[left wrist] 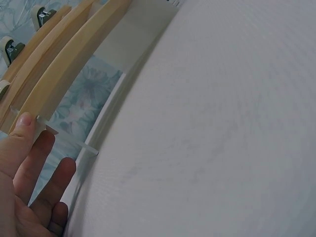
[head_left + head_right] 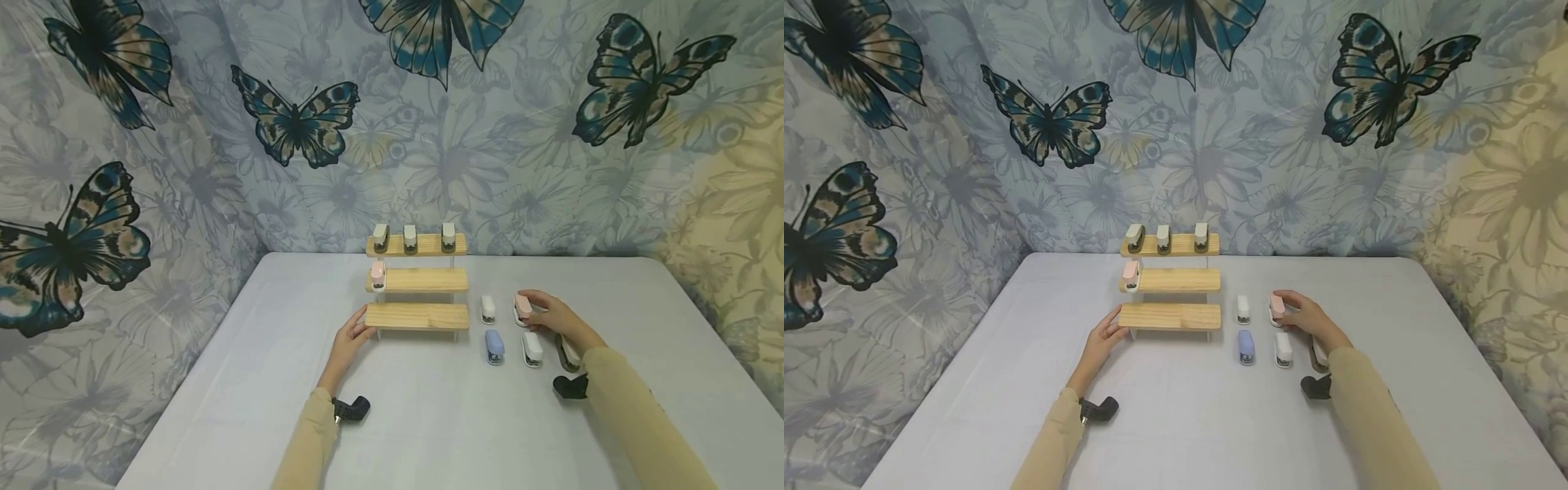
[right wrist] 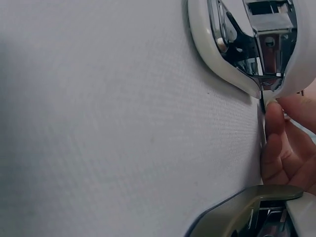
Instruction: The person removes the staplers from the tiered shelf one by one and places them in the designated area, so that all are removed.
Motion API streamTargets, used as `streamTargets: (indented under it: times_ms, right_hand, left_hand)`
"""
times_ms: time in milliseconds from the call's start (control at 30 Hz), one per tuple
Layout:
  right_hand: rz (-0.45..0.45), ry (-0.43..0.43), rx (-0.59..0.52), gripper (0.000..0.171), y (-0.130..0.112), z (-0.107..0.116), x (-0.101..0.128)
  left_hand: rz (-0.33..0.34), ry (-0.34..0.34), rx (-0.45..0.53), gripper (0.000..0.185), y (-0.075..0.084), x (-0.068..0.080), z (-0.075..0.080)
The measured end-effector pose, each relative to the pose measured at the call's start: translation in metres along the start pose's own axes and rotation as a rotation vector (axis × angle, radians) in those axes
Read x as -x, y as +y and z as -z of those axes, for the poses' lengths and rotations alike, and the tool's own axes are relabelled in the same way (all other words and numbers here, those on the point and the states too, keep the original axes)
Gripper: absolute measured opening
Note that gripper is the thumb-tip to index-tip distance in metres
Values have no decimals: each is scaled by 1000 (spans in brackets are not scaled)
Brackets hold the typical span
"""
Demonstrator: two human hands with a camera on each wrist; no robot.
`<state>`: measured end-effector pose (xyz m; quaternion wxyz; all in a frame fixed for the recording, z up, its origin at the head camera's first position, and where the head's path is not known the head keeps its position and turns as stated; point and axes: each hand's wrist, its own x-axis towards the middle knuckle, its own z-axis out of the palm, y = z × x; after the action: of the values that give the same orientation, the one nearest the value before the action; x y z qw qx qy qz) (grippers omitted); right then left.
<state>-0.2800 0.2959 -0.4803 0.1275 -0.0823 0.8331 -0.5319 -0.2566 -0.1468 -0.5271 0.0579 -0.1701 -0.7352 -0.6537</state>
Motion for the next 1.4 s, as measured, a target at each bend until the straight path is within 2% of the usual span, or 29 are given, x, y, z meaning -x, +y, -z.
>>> streamTargets:
  times_ms: [100,300,433,567,700,833,933,1067,1200,1333,1400]
  right_hand:
    - [-2,-6,4,61,-1,0,0]
    - [-31,-12,24,63,0,2,-1]
    - [-32,-37,70,67,0,4,0]
    - [-16,-90,78,72,-3,6,2]
    - [-49,-126,57,75,-7,6,4]
    - [-69,-136,81,74,-14,6,5]
    - [-72,-112,126,77,-19,6,8]
    - [-75,-22,198,82,-25,7,13]
    - [-31,56,214,79,-33,8,16]
    - [34,115,219,71,-41,4,14]
    - [60,137,213,66,-46,0,13]
  left_hand:
    - [-11,-2,5,58,1,0,0]
    - [117,15,-9,62,5,-2,-1]
    - [155,25,-2,62,6,-2,-1]
    - [158,28,8,62,6,-1,-1]
    - [135,21,-3,63,7,0,-1]
    - [110,12,-1,61,10,1,0]
    - [90,-1,6,58,17,1,-1]
    - [101,0,-2,58,19,2,-1]
    - [131,21,-8,61,9,0,-1]
    - [133,12,-10,60,17,1,-2]
    - [126,11,-3,60,16,2,-2]
